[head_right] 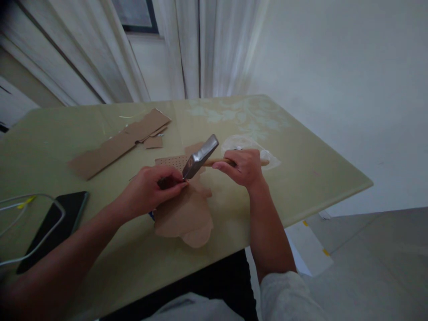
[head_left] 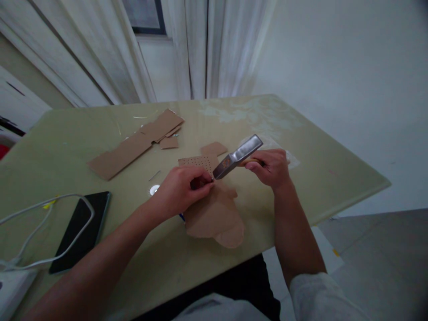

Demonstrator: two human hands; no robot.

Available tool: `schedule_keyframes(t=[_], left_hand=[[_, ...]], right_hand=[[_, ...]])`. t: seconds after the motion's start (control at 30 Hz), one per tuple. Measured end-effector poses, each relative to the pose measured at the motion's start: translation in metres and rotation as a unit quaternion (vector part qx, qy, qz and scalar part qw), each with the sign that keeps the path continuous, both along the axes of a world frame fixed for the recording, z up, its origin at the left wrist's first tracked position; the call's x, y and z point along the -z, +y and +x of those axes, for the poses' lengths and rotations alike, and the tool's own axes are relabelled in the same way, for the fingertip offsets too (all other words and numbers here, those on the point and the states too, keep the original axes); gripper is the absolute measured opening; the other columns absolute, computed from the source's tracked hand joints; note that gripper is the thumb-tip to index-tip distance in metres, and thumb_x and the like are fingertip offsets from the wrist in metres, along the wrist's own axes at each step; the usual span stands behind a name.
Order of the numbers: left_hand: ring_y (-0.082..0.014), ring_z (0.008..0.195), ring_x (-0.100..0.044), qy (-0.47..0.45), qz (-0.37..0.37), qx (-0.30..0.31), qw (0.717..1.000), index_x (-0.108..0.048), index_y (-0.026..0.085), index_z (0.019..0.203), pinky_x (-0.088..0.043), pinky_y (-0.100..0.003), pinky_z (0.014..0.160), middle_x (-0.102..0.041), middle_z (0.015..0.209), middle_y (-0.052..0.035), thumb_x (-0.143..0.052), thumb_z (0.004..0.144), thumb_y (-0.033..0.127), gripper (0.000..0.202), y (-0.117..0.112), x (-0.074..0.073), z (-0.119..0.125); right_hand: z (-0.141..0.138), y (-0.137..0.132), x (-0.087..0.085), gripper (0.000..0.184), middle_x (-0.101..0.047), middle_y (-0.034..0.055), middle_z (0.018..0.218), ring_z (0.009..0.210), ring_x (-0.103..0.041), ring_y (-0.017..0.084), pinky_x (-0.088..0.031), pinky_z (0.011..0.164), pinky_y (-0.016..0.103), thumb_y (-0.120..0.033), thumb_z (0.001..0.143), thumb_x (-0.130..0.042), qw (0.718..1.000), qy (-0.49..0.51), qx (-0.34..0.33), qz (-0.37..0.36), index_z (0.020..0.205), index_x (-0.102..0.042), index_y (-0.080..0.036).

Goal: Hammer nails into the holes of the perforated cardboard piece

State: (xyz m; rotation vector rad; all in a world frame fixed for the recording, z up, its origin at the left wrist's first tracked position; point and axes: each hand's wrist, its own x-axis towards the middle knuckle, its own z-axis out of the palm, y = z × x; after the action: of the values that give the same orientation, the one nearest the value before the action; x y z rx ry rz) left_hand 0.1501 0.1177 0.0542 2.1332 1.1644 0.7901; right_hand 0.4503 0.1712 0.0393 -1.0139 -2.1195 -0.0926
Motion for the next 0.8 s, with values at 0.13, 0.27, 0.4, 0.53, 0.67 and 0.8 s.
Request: schedule_keyframes(t=[0.13, 0.27, 0.4, 0.53, 0.67, 0.8], left_hand=[[-0.011, 0.062, -0.059, -0.001, -0.003, 0.003, 1.0, -0.077, 0.021, 0.084, -0.041, -0.025, 0.059, -0.072, 0.072, 0.0029, -0.074, 0.094, 0.025, 0.011, 0.001, 0.0, 0.0], [-0.0105, 0.06, -0.057, -0.008, 0.004, 0.012, 1.0, -0.075, 0.02, 0.082, -0.041, -0.024, 0.06, -0.071, 0.071, 0.0028, -0.074, 0.094, 0.026, 0.014, 0.002, -0.001, 0.0], [-0.0111, 0.061, -0.058, -0.003, 0.006, 0.01, 1.0, -0.073, 0.02, 0.078, -0.04, -0.025, 0.06, -0.07, 0.069, 0.003, -0.073, 0.093, 0.026, 0.017, 0.002, -0.001, 0.0], [-0.0124, 0.064, -0.062, -0.011, -0.016, 0.014, 1.0, -0.076, 0.02, 0.084, -0.042, -0.025, 0.061, -0.074, 0.072, 0.0025, -0.073, 0.092, 0.024, 0.01, 0.004, 0.004, 0.0], [-0.0135, 0.067, -0.066, -0.022, -0.02, 0.014, 0.999, -0.079, 0.021, 0.089, -0.045, -0.026, 0.065, -0.077, 0.075, 0.0019, -0.073, 0.089, 0.021, 0.006, 0.006, 0.007, 0.001], [-0.0128, 0.065, -0.063, -0.016, -0.012, 0.017, 1.0, -0.075, 0.019, 0.082, -0.042, -0.026, 0.063, -0.074, 0.072, 0.002, -0.072, 0.089, 0.02, 0.008, 0.007, 0.007, 0.002]], right_hand=[[0.0, -0.003, -0.008, 0.081, -0.051, -0.0013, 0.047, 0.046, -0.045, 0.011, -0.03, 0.056, 0.031, -0.087, 0.1, -0.051, 1.0, -0.017, 0.006, 0.005, 0.055, -0.06, -0.02], [-0.001, -0.008, -0.028, 0.084, -0.049, -0.0006, 0.048, 0.047, -0.042, 0.012, -0.028, 0.058, 0.033, -0.091, 0.098, -0.046, 0.999, -0.038, 0.034, 0.002, 0.055, -0.059, -0.021], [-0.007, -0.012, -0.049, 0.09, -0.051, 0.0012, 0.05, 0.05, -0.04, 0.013, -0.023, 0.059, 0.035, -0.097, 0.097, -0.035, 0.99, -0.127, 0.056, -0.023, 0.055, -0.058, -0.02], [-0.01, -0.016, -0.064, 0.093, -0.053, 0.0031, 0.051, 0.051, -0.041, 0.014, -0.02, 0.06, 0.035, -0.099, 0.095, -0.031, 0.982, -0.171, 0.086, -0.003, 0.055, -0.059, -0.02], [-0.009, -0.017, -0.07, 0.093, -0.051, 0.0029, 0.049, 0.05, -0.043, 0.015, -0.021, 0.059, 0.035, -0.096, 0.098, -0.027, 0.984, -0.151, 0.09, 0.004, 0.056, -0.061, -0.02], [-0.01, -0.02, -0.068, 0.093, -0.054, 0.0031, 0.05, 0.049, -0.042, 0.014, -0.02, 0.059, 0.035, -0.096, 0.098, -0.028, 0.978, -0.192, 0.078, -0.006, 0.056, -0.061, -0.02]])
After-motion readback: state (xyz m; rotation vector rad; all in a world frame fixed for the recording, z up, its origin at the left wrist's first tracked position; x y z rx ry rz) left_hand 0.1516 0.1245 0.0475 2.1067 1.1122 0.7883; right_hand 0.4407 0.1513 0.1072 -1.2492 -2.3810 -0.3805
